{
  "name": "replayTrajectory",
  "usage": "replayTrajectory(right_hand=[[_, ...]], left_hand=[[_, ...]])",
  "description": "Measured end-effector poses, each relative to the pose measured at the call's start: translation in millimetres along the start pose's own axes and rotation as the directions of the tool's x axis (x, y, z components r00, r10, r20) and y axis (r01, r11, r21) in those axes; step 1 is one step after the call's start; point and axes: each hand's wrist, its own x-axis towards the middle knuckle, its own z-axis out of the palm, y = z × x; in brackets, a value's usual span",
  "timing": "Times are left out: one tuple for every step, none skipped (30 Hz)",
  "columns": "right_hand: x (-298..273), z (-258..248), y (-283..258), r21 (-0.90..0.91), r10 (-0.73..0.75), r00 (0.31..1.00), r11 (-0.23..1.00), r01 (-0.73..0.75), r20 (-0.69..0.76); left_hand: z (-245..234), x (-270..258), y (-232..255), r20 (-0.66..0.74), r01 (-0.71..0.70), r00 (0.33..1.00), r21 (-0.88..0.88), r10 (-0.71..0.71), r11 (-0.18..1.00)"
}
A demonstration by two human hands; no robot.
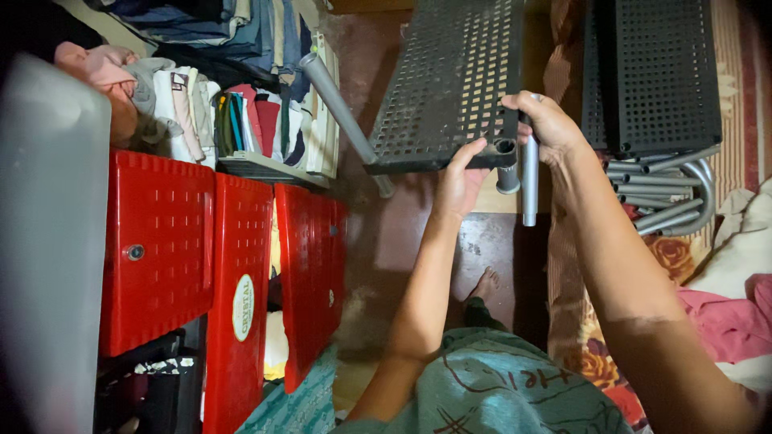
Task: The person assembles a plastic shelving unit by inserting metal poles into the corners of black plastic shelves and securing them with screws. They handle multiple shelves and poles, aligning and fastening each component by hand.
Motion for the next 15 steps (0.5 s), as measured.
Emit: replayTrajectory(right_hand=[[-1,-3,3,-0.003,0.004,1.0,1.0,-0.004,0.005],[-1,-5,6,0.005,0.003,1.0,1.0,-0.003,0.023],[0,-6,8,0.012,0.001,0.999,1.0,-0.002,0.044],[0,-7,9,0.019,-0.001,0.998,1.0,0.0,0.064],[0,-8,10,0.019,0.011,0.999,1.0,-0.012,0.048],[-1,-8,11,0.018,0.023,0.999,1.0,-0.024,0.032],[-1,-9,11,0.017,0.035,0.999,0.999,-0.035,0.016],[0,-9,11,0.016,0.025,0.999,1.0,-0.026,0.026],[1,-9,13,0.016,0.016,0.999,1.0,-0.017,0.036],[1,-9,14,0.016,0.008,0.999,1.0,-0.008,0.045],[3,-8,15,0.017,0.01,0.999,1.0,-0.011,0.037],[5,-6,16,0.019,0.012,1.0,1.0,-0.013,0.029],[6,-5,17,0.02,0.015,1.0,1.0,-0.015,0.02],[7,-4,18,0.05,0.019,0.999,0.999,-0.021,0.039],[7,-1,21,0.08,0.024,0.998,0.996,-0.029,0.059]], left_hand=[[-2,-2,-2,-0.001,0.011,1.0,0.0,-0.011,1.0],[-3,-4,-4,-0.013,0.008,1.0,0.016,-0.007,1.0],[-4,-4,-8,-0.025,0.003,1.0,0.032,-0.002,0.999],[-6,-4,-11,-0.036,-0.002,0.999,0.049,0.004,0.999],[-8,-3,-14,-0.059,0.014,0.998,0.057,-0.011,0.998],[-8,-1,-18,-0.083,0.031,0.996,0.064,-0.026,0.997],[-7,1,-22,-0.105,0.048,0.994,0.071,-0.04,0.996],[-5,0,-24,-0.123,0.022,0.992,0.063,-0.014,0.998],[-2,-2,-25,-0.14,-0.004,0.99,0.056,0.011,0.998],[3,-4,-24,-0.158,-0.029,0.987,0.049,0.036,0.998],[11,-6,-22,-0.197,-0.036,0.98,0.019,0.039,0.999],[21,-8,-20,-0.236,-0.045,0.971,-0.01,0.041,0.999],[32,-10,-17,-0.273,-0.054,0.961,-0.04,0.041,0.998],[43,-12,-14,-0.311,-0.102,0.946,-0.01,0.094,0.995],[53,-16,-11,-0.348,-0.149,0.926,0.022,0.148,0.989]])
